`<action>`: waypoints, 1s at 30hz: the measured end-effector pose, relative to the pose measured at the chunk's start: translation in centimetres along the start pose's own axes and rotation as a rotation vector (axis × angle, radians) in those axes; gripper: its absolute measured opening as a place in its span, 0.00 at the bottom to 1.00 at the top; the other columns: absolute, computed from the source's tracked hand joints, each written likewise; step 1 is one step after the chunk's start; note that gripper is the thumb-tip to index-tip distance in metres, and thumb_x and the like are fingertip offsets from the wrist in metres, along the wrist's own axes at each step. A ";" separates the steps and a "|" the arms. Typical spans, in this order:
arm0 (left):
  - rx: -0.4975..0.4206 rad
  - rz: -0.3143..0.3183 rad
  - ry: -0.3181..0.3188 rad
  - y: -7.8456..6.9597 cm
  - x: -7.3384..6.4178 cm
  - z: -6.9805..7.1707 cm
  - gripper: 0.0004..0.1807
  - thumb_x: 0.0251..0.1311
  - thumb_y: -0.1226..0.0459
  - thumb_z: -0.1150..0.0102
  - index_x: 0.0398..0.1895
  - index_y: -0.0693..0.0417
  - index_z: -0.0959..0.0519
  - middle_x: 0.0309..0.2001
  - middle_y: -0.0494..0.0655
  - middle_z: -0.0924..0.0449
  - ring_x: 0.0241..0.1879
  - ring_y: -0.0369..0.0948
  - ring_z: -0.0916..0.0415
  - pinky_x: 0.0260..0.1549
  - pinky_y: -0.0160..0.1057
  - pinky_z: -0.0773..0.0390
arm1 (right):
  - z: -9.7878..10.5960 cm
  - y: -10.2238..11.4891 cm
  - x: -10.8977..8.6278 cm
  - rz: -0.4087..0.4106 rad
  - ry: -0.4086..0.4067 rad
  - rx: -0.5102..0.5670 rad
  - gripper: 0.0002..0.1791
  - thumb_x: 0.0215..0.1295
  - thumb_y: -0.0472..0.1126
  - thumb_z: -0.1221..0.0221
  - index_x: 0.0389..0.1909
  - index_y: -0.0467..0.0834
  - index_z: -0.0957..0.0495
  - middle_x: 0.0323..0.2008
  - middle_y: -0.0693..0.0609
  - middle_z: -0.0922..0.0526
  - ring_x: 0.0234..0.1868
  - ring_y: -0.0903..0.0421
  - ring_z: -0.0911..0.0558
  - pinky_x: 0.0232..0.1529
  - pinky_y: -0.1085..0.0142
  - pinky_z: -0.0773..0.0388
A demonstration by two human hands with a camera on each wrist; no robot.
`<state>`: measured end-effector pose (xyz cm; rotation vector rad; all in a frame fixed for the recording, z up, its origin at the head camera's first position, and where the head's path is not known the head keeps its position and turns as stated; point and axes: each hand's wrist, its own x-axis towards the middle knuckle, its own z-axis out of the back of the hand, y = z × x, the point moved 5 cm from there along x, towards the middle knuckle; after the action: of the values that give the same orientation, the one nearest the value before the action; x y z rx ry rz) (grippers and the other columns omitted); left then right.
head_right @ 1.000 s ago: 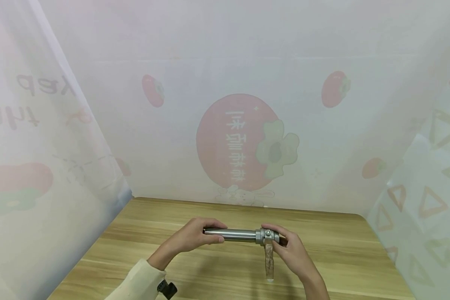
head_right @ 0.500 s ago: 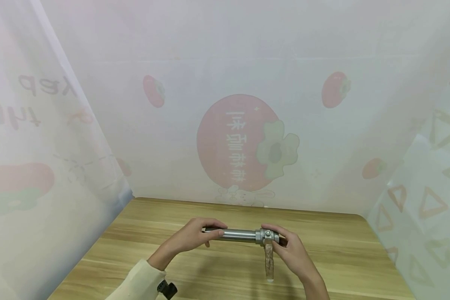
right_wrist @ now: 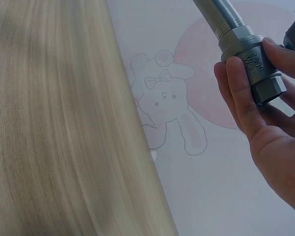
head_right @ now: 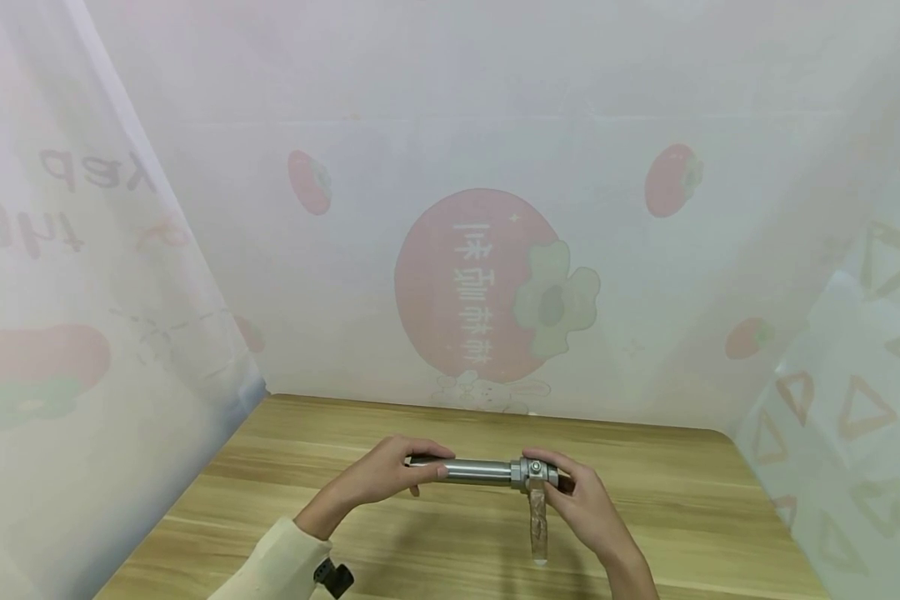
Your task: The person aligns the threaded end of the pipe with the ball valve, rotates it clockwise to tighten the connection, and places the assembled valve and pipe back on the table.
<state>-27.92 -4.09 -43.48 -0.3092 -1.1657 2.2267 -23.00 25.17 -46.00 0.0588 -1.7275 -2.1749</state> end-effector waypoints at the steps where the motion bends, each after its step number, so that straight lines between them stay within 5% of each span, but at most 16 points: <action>1: 0.002 0.000 -0.001 0.0 0.0 0.0 0.19 0.78 0.51 0.34 0.63 0.48 0.13 0.54 0.46 0.10 0.43 0.36 0.15 0.33 0.37 0.11 | 0.0 0.0 0.0 -0.003 -0.001 -0.001 0.29 0.82 0.40 0.38 0.77 0.32 0.29 0.65 0.26 0.24 0.53 0.56 0.10 0.54 0.62 0.10; 30: 0.040 -0.027 -0.027 -0.2 0.3 0.0 0.19 0.70 0.57 0.25 0.61 0.48 0.12 0.48 0.41 0.10 0.35 0.35 0.18 0.31 0.34 0.15 | 0.1 -0.1 0.0 -0.007 -0.003 0.013 0.29 0.83 0.40 0.39 0.77 0.33 0.30 0.66 0.26 0.25 0.54 0.56 0.10 0.54 0.64 0.11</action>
<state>-28.15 -3.83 -43.30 -0.2462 -1.1316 2.2339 -23.05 25.28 -46.09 0.0648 -1.7460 -2.1694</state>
